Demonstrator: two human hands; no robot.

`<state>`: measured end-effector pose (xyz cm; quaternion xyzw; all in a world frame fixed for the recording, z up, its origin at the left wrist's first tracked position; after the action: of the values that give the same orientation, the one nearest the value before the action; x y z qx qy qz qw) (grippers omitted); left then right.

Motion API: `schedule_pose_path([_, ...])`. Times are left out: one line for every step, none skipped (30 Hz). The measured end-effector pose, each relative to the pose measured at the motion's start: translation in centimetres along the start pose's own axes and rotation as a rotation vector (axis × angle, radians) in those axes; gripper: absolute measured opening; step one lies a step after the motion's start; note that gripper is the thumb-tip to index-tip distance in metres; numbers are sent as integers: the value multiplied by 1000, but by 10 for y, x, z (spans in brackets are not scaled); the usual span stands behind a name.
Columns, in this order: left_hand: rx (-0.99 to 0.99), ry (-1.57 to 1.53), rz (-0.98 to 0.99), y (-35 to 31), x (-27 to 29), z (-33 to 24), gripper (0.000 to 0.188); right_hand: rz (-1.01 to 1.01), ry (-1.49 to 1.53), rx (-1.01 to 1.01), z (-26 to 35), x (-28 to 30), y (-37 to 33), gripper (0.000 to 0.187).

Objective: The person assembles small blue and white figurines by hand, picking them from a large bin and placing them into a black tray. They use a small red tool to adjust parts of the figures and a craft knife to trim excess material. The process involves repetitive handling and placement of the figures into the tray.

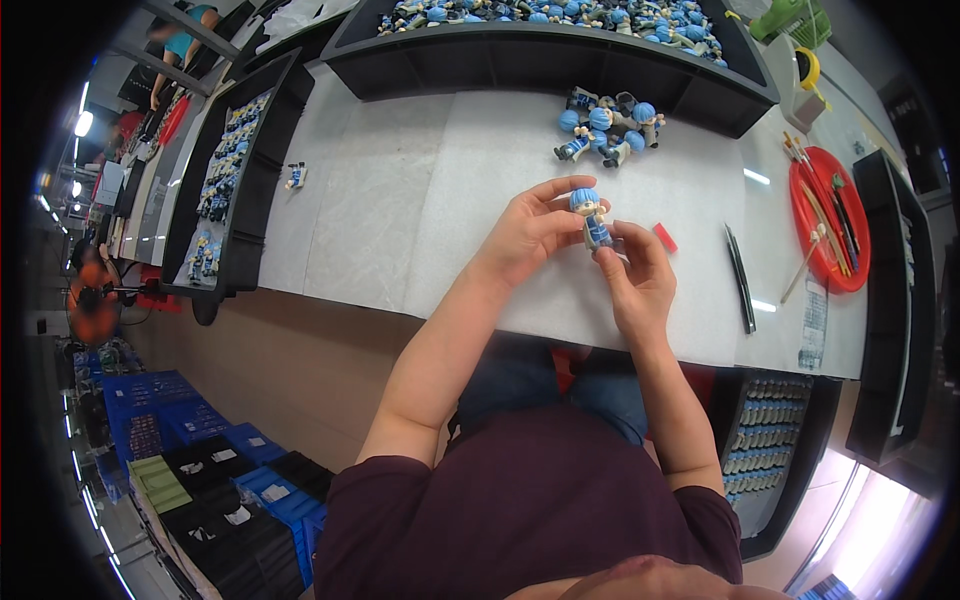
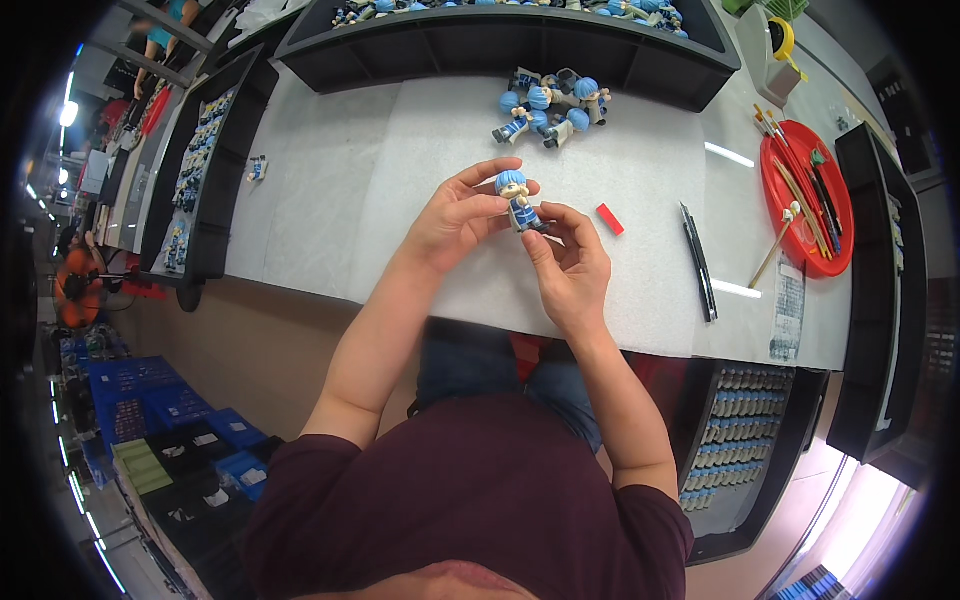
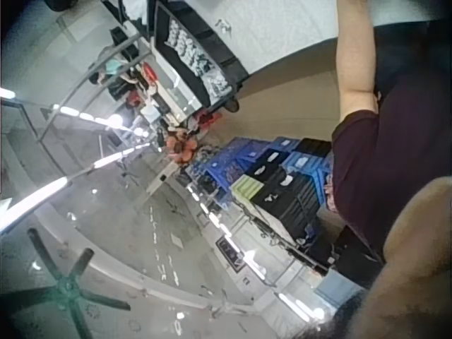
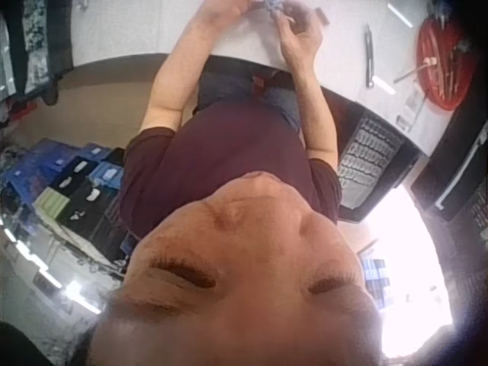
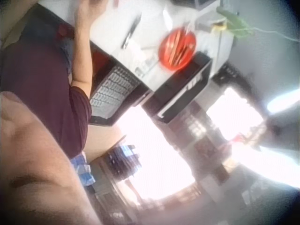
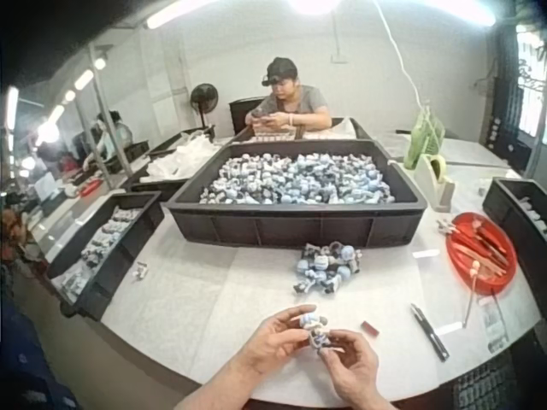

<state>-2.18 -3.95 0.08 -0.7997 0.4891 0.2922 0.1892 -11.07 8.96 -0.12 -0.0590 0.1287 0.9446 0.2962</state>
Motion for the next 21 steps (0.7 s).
schedule_pose_path([-6,-4,2,0,1,0,44,0,-10,6,0,0,0,31])
schedule_pose_path([-5,-2,-2,0,1,1,44,-2,-20,12,0,0,0,31])
schedule_pose_path([-4,0,-6,0,1,1,44,-6,-25,11,0,0,0,31])
schedule_pose_path([-3,2,-11,0,1,1,44,-10,-29,10,0,0,0,31])
schedule_pose_path([-4,6,-8,0,1,1,44,-13,-32,10,1,0,0,31])
schedule_pose_path([-6,11,-6,0,1,1,44,-13,-34,9,1,0,0,31])
schedule_pose_path([-7,16,-4,0,1,1,44,-14,-35,7,0,0,-1,31])
schedule_pose_path([-12,19,-3,0,1,1,44,-14,-37,7,0,0,0,31])
schedule_pose_path([-17,21,-2,0,1,1,44,-13,-37,7,0,0,0,31])
schedule_pose_path([-22,24,-1,-1,1,2,44,-12,-37,8,-1,1,-1,31])
schedule_pose_path([-24,34,-10,-1,1,1,44,-12,-37,9,-1,1,-1,31])
schedule_pose_path([-25,44,-19,-1,0,2,44,-10,-34,11,-2,1,0,30])
schedule_pose_path([-27,53,-28,-1,0,1,44,-9,-31,12,-3,2,0,30])
schedule_pose_path([-21,22,-22,-1,-1,0,43,-9,-27,15,-3,2,0,29])
schedule_pose_path([-14,-10,-15,0,-1,-1,42,-11,-29,19,-4,2,0,29])
schedule_pose_path([-6,-41,-7,0,-1,-2,41,-15,-32,23,-4,2,1,29])
schedule_pose_path([4,-33,-33,1,-2,-3,40,-22,-35,27,-4,2,1,29])
schedule_pose_path([16,-25,-58,1,-3,-3,38,-51,-72,34,-3,3,1,30])
schedule_pose_path([27,-16,-83,2,-5,-3,37,-81,-111,40,-2,3,1,31])
schedule_pose_path([10,-5,-96,1,-4,-3,36,-110,-145,48,0,2,2,32])
schedule_pose_path([-7,6,-108,1,-2,-1,35,-133,-269,100,7,4,3,33])
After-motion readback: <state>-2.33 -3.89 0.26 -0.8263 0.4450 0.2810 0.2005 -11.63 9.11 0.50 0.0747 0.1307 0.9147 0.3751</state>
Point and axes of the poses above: each hand's wrist, its own y-axis towards the middle knuckle, its own x-axis out of the back of the hand, z = x × y, the point moved 2 cm from there along y, towards the middle knuckle, and after that the axes turned 2 degrees about z, right-handed, at the moved point
